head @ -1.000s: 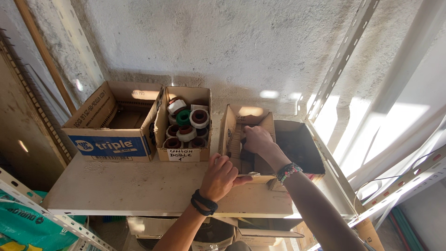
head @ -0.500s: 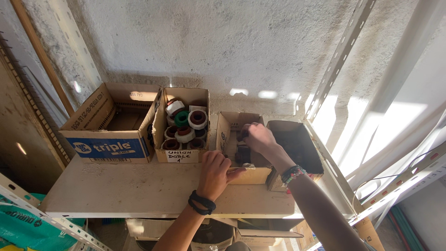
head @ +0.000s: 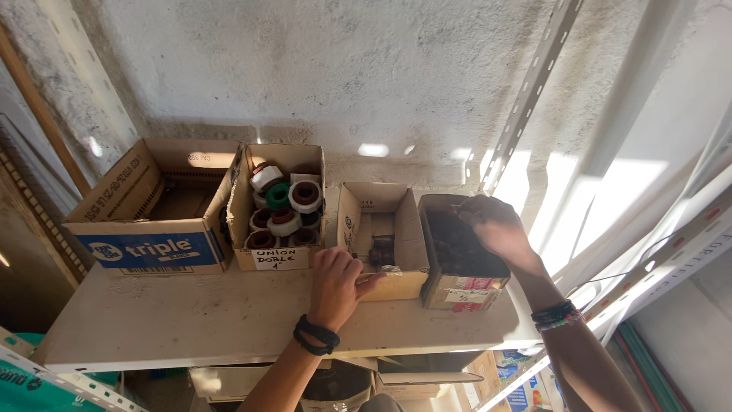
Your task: The person transfers small dark cylindrical objects from one cardboard box to another on a shelf. They handle the items one at a time, moving them between two adjacent boxes.
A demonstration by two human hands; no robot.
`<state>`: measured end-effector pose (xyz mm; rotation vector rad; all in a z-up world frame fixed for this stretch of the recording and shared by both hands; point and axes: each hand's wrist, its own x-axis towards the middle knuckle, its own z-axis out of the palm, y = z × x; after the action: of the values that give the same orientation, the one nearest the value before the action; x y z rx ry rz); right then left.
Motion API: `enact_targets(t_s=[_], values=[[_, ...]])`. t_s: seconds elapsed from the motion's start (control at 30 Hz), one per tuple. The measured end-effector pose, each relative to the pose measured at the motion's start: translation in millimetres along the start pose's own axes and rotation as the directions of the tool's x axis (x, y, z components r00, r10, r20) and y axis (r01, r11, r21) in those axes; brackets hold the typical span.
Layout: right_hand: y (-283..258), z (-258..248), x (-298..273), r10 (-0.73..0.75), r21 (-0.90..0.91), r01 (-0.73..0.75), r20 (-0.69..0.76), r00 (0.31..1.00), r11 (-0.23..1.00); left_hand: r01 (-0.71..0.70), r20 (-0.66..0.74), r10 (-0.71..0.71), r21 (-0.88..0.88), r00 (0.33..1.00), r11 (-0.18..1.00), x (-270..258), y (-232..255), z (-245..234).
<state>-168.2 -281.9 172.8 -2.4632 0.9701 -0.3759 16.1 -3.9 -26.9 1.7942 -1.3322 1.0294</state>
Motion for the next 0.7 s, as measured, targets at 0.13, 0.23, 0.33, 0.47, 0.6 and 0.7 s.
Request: enact_targets(t_s=[0.13,0.23,0.33,0.47,0.6,0.7], values=[[-5.0,-3.2,-21.9,0.024,-0.074,-0.022,0.035,0.999,0.997,0.032,0.009,-0.032,0.014,0.999,0.999,-0.3,2.4,-2.2],[0.1,5.5,-11.7,-0.029,-0.221,0.032,0.016,0.999,0.975,0.037,0.000,-0.037,0.010,0.999,0.999,-2.0,0.9,0.4],[-26.4,15.0,-2.5,-0.202,-0.186,0.199,-0.001,0.979,0.962,0.025,-0.015,-0.025,0.006,1.000,1.000,0.0,1.6,1.1],[-31.3,77.9,44.6,-0.589,-0.068,0.593,0.071,0.805,0.802,0.026,-0.017,-0.026,-0.003,1.000,1.000,1.0,1.6,-2.0],[-16.8,197.5,120.6,-0.529,-0.451,0.571,0.231,0.817,0.686,0.015,-0.001,-0.015,0.032,1.000,0.999,-1.4,-0.1,-0.1],[-49.8,196.6,92.5,-0.545,-0.577,0.625,0.336,0.768,0.525,0.022,-0.004,-0.022,0.016,1.000,1.000,-2.7,-0.3,0.4]])
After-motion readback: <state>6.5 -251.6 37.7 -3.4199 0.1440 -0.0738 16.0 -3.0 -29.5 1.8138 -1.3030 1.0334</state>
